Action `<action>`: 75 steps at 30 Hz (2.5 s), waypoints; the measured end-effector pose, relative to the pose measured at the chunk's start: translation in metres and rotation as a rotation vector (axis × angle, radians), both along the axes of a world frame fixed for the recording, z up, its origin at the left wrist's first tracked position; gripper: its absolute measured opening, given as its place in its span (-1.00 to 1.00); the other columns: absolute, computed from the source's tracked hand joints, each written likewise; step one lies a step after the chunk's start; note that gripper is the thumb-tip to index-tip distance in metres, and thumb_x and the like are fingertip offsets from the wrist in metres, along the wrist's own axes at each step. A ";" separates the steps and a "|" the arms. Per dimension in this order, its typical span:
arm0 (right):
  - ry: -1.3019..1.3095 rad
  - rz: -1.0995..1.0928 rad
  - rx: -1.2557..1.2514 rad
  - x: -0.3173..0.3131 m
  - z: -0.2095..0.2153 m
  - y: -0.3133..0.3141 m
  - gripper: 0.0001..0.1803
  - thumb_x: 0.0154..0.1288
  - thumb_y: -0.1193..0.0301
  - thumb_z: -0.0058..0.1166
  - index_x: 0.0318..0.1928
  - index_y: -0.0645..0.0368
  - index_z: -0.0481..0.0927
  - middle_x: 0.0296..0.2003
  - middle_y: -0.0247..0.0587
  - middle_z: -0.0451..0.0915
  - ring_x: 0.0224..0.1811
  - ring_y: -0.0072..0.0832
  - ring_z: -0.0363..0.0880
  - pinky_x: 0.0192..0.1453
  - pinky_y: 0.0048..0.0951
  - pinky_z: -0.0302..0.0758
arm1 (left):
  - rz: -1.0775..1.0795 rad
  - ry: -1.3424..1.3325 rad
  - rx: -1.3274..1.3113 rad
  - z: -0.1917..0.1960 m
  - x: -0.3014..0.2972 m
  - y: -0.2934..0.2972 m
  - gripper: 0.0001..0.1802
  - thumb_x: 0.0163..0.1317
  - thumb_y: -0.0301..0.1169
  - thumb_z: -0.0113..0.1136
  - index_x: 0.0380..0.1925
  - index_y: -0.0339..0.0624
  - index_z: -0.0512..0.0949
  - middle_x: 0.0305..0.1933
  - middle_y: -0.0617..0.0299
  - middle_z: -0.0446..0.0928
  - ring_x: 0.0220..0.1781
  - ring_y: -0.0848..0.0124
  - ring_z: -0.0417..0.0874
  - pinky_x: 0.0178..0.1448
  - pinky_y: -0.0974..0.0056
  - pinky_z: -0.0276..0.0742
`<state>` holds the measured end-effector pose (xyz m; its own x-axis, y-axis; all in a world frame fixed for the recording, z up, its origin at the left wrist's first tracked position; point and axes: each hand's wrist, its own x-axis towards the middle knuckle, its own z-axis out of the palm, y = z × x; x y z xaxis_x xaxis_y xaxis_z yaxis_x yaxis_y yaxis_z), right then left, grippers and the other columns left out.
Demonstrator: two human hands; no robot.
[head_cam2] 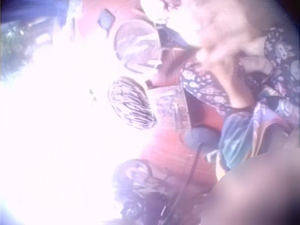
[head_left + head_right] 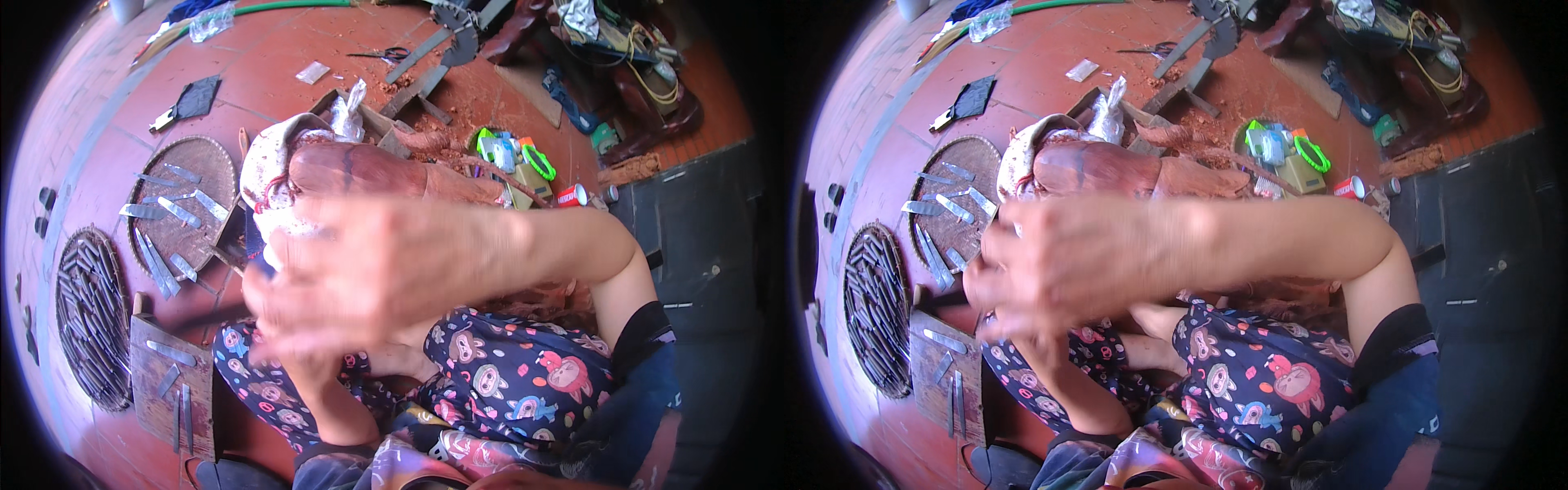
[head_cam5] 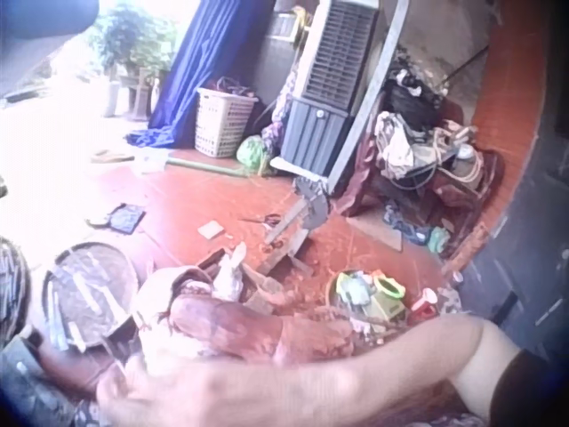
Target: The person sits cross-legged on the floor and uses a carving knife to shape a large reddish-brown wooden object. They repeatedly scrape and smooth the surface, occasionally switching tools and wiping the object with a cloth.
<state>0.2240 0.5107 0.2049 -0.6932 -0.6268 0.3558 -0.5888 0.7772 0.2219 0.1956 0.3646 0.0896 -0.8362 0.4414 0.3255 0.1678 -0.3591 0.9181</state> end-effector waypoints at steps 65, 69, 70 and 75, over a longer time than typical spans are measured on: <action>-0.784 -0.428 -0.665 0.020 0.010 0.110 -0.81 0.00 0.60 0.29 -0.28 0.29 0.75 -0.24 -0.10 0.75 0.19 -0.20 0.63 0.27 -0.26 0.54 | -0.223 0.315 0.125 0.022 0.075 0.084 -0.12 0.12 -0.08 0.37 0.45 -0.03 0.30 0.62 0.11 0.06 0.64 -0.27 -0.22 0.55 -0.41 -0.37; -0.826 -0.368 -0.671 0.018 -0.002 0.106 -0.84 0.12 0.45 0.27 -0.32 0.31 0.73 -0.29 -0.14 0.75 0.24 -0.12 0.59 0.44 -0.09 0.37 | -0.214 0.285 0.132 0.011 0.076 0.087 -0.13 0.16 -0.08 0.35 0.46 -0.02 0.28 0.63 0.06 0.02 0.64 -0.28 -0.24 0.58 -0.35 -0.30; -0.829 -0.368 -0.657 0.017 -0.003 0.106 -0.84 0.13 0.44 0.27 -0.32 0.31 0.73 -0.30 -0.14 0.74 0.24 -0.12 0.59 0.43 -0.09 0.38 | -0.213 0.266 0.147 0.008 0.075 0.088 -0.13 0.16 -0.08 0.35 0.46 -0.02 0.28 0.63 0.04 0.02 0.64 -0.28 -0.24 0.58 -0.33 -0.28; -0.817 -0.469 -0.773 0.019 -0.005 0.110 -0.81 0.24 0.37 0.25 -0.30 0.27 0.71 -0.29 -0.20 0.73 0.21 -0.15 0.60 0.41 -0.01 0.39 | -0.157 0.256 0.173 0.015 0.059 0.106 -0.17 0.19 -0.10 0.32 0.45 -0.03 0.30 0.63 -0.07 -0.05 0.63 -0.32 -0.23 0.55 -0.33 -0.11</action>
